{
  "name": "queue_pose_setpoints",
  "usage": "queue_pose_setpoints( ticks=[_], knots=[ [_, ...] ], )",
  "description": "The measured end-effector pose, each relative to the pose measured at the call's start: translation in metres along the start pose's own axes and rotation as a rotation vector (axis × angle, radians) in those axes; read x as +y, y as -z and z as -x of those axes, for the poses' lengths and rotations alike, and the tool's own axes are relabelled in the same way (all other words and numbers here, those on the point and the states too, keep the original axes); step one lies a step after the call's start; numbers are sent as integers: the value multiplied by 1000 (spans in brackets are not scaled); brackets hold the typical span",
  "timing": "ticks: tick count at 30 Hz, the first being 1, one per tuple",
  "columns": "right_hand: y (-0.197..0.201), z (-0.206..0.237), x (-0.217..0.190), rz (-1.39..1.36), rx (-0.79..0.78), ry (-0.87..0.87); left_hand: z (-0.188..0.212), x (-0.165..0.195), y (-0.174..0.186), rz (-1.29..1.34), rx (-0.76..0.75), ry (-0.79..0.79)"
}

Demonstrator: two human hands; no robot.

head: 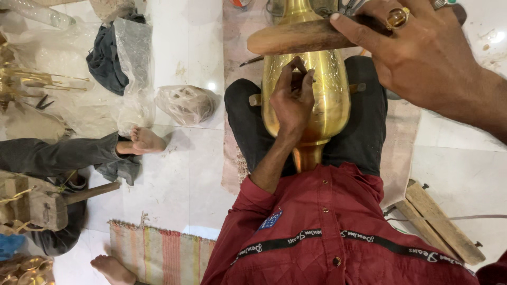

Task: The person sits on the floor with a brass vase on their lap and engraves decorative patterns into its surface, holding a small chisel against the metal and striking it with a wooden mallet, repositioning the chisel repeatedly to work across the design.

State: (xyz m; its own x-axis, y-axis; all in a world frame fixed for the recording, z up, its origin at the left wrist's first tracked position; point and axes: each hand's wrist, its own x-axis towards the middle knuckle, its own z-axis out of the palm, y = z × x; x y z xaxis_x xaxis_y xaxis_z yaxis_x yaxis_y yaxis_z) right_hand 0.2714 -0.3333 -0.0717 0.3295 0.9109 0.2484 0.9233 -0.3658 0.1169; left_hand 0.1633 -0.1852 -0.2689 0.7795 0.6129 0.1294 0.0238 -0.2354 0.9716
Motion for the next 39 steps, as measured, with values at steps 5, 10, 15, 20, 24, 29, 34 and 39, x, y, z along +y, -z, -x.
queue_pose_setpoints(
  ticks=[5,10,15,20,24,29,34,39],
  knots=[
    [0,0,-3,163,3,62,1,-3,0,20,10,13],
    [-2,6,-2,255,-17,90,3,-5,-1,2,16,-7],
    [-9,14,1,393,-9,121,1,-7,-1,-31,-6,-16],
    [-6,15,-2,219,2,63,1,-5,-1,-41,-38,-15],
    [-4,13,-4,-91,-17,-75,-3,-1,-1,-64,-21,-48],
    [-9,19,0,142,22,22,-3,4,0,-59,-32,-49],
    [-11,24,1,188,5,20,-5,5,1,-75,-71,-31],
    [-11,26,1,198,-37,-13,-10,7,2,-51,-126,-10]
  ],
)
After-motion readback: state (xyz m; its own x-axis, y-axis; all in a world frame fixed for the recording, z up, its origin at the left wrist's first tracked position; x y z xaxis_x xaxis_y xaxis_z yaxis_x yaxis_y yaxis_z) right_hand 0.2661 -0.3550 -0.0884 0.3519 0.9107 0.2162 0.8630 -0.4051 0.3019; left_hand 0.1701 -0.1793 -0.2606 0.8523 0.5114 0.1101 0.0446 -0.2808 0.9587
